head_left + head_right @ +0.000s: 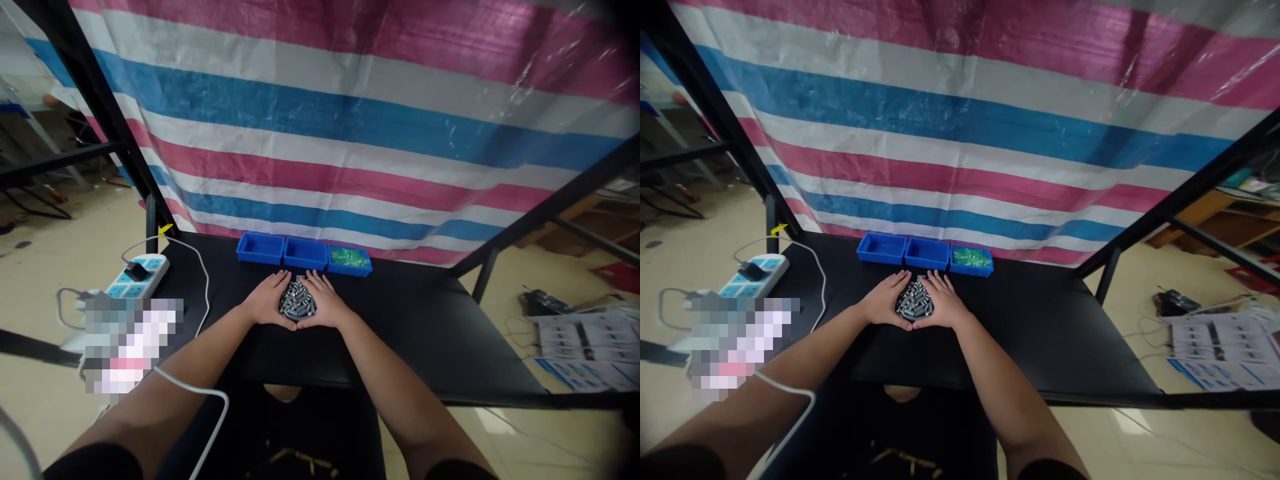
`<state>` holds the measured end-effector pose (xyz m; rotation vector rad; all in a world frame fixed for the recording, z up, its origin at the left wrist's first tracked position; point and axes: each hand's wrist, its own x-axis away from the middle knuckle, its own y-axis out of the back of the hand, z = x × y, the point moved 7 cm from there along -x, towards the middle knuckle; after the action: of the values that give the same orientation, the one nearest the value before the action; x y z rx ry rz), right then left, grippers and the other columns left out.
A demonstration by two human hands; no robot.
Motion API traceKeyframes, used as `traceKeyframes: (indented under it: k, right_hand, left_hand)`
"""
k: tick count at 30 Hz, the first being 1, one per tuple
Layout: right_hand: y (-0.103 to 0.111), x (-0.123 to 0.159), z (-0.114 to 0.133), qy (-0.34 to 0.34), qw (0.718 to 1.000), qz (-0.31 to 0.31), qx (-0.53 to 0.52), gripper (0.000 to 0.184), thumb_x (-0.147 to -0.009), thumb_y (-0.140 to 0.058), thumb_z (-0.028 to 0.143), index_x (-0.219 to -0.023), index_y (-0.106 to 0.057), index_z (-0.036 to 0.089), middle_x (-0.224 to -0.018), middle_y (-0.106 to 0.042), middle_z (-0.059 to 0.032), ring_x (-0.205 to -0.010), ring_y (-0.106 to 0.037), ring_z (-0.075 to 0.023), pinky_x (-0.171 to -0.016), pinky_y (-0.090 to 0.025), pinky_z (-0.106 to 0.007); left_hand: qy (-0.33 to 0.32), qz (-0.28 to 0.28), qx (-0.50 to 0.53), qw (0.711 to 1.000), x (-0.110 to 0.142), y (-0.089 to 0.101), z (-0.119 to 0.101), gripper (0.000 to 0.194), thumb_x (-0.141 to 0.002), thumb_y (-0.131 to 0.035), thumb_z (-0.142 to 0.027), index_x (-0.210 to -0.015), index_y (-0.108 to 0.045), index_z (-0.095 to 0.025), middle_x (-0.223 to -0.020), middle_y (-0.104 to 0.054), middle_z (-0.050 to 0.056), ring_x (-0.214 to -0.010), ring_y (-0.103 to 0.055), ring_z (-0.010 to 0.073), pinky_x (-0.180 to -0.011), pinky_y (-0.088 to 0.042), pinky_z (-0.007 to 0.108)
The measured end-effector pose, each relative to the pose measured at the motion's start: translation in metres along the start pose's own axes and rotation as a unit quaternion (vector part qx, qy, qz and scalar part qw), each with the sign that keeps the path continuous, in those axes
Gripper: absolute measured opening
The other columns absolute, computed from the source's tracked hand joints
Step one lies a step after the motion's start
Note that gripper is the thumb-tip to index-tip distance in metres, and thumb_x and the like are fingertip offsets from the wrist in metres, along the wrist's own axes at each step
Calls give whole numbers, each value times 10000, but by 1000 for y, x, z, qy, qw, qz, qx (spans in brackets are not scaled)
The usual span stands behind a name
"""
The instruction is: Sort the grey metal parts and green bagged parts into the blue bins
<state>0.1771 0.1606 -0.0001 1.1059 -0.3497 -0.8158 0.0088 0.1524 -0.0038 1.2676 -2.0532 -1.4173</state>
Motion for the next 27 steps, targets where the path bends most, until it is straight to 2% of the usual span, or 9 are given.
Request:
traceKeyframes:
  k: [4,8,10,13,18,27]
  right_hand:
    - [2,-3,6,25,999,3,-19,1326,-527,-823,757,-1601,-240,243,-1646,-251,-147,-1525,-203,-377,-1246,-97,-600]
    - [5,-4,9,33,999,-2,-40,1211,-555,-849,698,-1562,-342,256,-1607,-349,-132,-1493,-303,-359,-1247,-155,-580]
    - [7,-5,10,37,998,-4,-48,1139,-575,-860,663,-1533,-396,258,-1587,-388,-125,-1481,-333,-350,-1247,-179,-567]
    - [8,-6,9,45,997,-15,-63,972,-653,-857,576,-1481,-470,248,-1539,-458,-120,-1457,-384,-326,-1244,-216,-540]
    - [6,-7,2,40,994,-52,-92,694,-767,-813,431,-1392,-571,251,-1446,-552,-115,-1392,-474,-304,-1189,-345,-504]
    - [9,-8,1,41,987,-101,-115,428,-859,-747,335,-1267,-657,245,-1270,-640,-97,-1225,-594,-264,-1079,-466,-441]
  left_hand:
    - [-31,26,6,999,-10,-2,-1,1305,-540,-793,-693,-1569,-278,-78,-1619,-245,260,-1515,-233,391,-1235,-192,523]
    - [-48,44,6,998,-17,-4,-2,1340,-526,-794,-704,-1573,-261,-61,-1622,-227,264,-1519,-222,386,-1239,-175,515]
    - [-50,44,9,998,-19,-4,-1,1323,-524,-800,-708,-1572,-279,-89,-1623,-242,248,-1517,-236,379,-1239,-177,515]
    - [-56,31,23,998,-18,-1,-3,1240,-553,-797,-717,-1551,-345,-134,-1598,-332,223,-1496,-305,362,-1236,-204,512]
    - [-52,-8,42,998,-18,5,-5,1065,-632,-759,-739,-1466,-481,-138,-1482,-521,206,-1415,-453,339,-1199,-318,484]
    - [-58,-53,20,997,-20,10,-8,775,-745,-717,-689,-1341,-608,-206,-1338,-661,126,-1269,-592,312,-1110,-424,467]
